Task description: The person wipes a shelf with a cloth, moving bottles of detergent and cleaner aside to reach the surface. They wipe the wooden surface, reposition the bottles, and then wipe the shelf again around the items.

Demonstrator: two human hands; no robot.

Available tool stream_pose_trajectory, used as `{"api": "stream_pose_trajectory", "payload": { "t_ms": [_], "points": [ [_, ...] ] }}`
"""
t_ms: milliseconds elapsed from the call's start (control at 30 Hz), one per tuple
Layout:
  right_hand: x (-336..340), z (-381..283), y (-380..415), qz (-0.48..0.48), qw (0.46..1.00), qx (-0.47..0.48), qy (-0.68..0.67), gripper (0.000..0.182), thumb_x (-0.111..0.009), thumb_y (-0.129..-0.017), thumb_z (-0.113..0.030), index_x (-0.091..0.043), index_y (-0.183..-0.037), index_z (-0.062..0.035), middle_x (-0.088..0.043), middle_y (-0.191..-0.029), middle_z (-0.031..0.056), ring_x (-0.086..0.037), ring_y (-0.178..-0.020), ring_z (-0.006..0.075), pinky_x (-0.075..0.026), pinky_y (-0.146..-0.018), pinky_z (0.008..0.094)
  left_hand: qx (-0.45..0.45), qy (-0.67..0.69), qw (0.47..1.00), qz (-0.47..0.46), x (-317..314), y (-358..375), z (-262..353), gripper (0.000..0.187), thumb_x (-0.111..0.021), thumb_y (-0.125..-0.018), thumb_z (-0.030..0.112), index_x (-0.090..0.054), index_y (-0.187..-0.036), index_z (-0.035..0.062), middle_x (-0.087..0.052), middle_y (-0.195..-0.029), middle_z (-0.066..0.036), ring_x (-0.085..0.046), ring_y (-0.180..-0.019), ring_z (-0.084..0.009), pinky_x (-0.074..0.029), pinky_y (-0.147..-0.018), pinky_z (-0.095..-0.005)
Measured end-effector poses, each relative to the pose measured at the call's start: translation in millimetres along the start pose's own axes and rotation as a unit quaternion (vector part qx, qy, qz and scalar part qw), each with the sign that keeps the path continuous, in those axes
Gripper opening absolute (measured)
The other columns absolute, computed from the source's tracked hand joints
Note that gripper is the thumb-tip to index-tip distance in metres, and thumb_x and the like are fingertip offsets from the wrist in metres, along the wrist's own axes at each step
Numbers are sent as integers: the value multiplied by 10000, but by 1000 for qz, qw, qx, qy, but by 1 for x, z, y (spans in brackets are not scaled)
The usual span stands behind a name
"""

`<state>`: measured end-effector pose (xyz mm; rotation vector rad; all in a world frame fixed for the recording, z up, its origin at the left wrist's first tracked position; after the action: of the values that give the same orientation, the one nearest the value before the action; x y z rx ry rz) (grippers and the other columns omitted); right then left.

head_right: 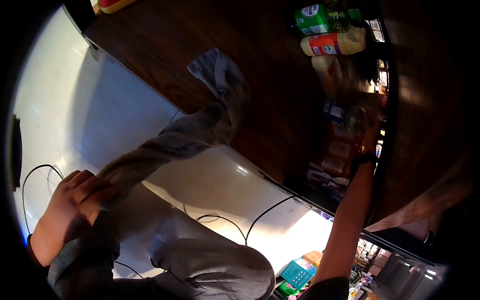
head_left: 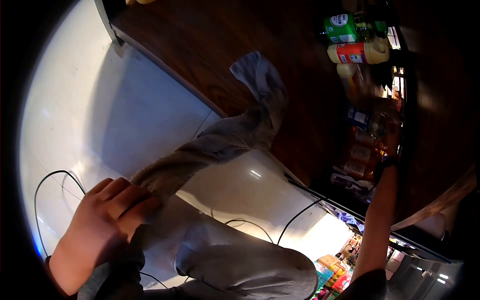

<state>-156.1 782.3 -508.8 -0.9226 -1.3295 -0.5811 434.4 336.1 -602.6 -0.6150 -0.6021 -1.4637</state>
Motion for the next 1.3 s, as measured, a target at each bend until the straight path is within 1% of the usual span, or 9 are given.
{"api": "stream_pose_trajectory", "payload": {
  "t_ms": [167, 300, 433, 467, 600, 700, 800, 1067, 1300],
  "points": [
    [9, -57, 68, 61, 974, -193, 98, 315, -488, -871, -256, -533, -1107, -51, -577, -1050, 135, -534, -976, 253, -404, -839, 311, -54, -20, 998, -5, -10, 4, -3, 267, -542, -609, 98, -574, -871, 57, -565, -827, -61, -549, -728, -228, -448, -637, -309],
    [5, -65, 111, 122, 969, -80, 198, 292, -482, -866, -237, -555, -1091, -67, -559, -1086, 162, -541, -972, 301, -431, -804, 360, -100, -14, 995, -2, -12, 1, 3, 320, -548, -568, 57, -587, -886, 46, -573, -843, -80, -539, -710, -244, -453, -635, -325],
    [14, -81, 131, 56, 981, -120, 145, 257, -508, -838, -139, -560, -1065, -31, -576, -1029, 169, -544, -957, 284, -419, -801, 349, -119, -8, 992, -49, -11, -2, 7, 321, -533, -621, 82, -580, -936, 39, -552, -874, -72, -532, -774, -231, -436, -678, -309],
    [20, -87, 136, 114, 987, -41, 103, 216, -513, -828, -111, -569, -1011, -10, -583, -972, 174, -560, -894, 271, -427, -755, 330, -119, -15, 991, -55, -11, -3, 7, 318, -533, -619, 76, -583, -932, 39, -551, -871, -67, -532, -773, -227, -437, -677, -307],
    [43, -113, 145, 16, 991, -11, 135, 192, -509, -836, -129, -567, -961, 5, -580, -924, 164, -560, -810, 265, -429, -712, 332, -142, -20, 988, -58, -16, -12, 13, 318, -537, -604, 43, -591, -917, 39, -551, -857, -50, -529, -761, -209, -440, -673, -300],
    [45, -133, 152, -72, 985, -119, 103, 180, -518, -840, -149, -578, -942, -13, -561, -857, 142, -543, -784, 254, -420, -710, 329, -150, -10, 986, -71, -21, -24, 20, 363, -543, -552, -1, -593, -910, 35, -566, -860, -59, -535, -755, -223, -448, -689, -319],
    [42, -140, 153, -91, 993, 3, 76, 155, -520, -843, -149, -585, -919, -31, -542, -815, 128, -532, -778, 245, -416, -706, 316, -154, -8, 986, -66, -17, -32, 20, 359, -557, -553, -3, -593, -908, 33, -563, -853, -57, -530, -739, -219, -447, -676, -314],
    [54, -161, 193, -25, 999, -45, 17, 154, -543, -837, -156, -572, -910, -24, -595, -846, 93, -551, -801, 166, -410, -738, 279, -137, 48, 988, -56, -12, -30, -6, 363, -553, -570, -24, -587, -926, 38, -573, -881, -70, -533, -771, -230, -448, -671, -327],
    [58, -166, 187, -104, 987, -101, 65, 239, -562, -825, -252, -608, -927, -41, -630, -866, 104, -584, -839, 187, -442, -766, 301, -158, 114, 980, 34, -10, -41, -9, 391, -579, -596, 16, -573, -986, 46, -574, -897, -89, -531, -802, -266, -443, -721, -350]
  ]
}}
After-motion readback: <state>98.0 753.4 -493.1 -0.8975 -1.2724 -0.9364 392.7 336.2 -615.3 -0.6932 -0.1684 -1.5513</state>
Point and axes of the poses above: each hand's wrist, its own y-axis away from the middle knuckle, its own x-axis out of the back of the hand, z = x × y, the point moved 4 cm from there along -y, towards the middle knuckle
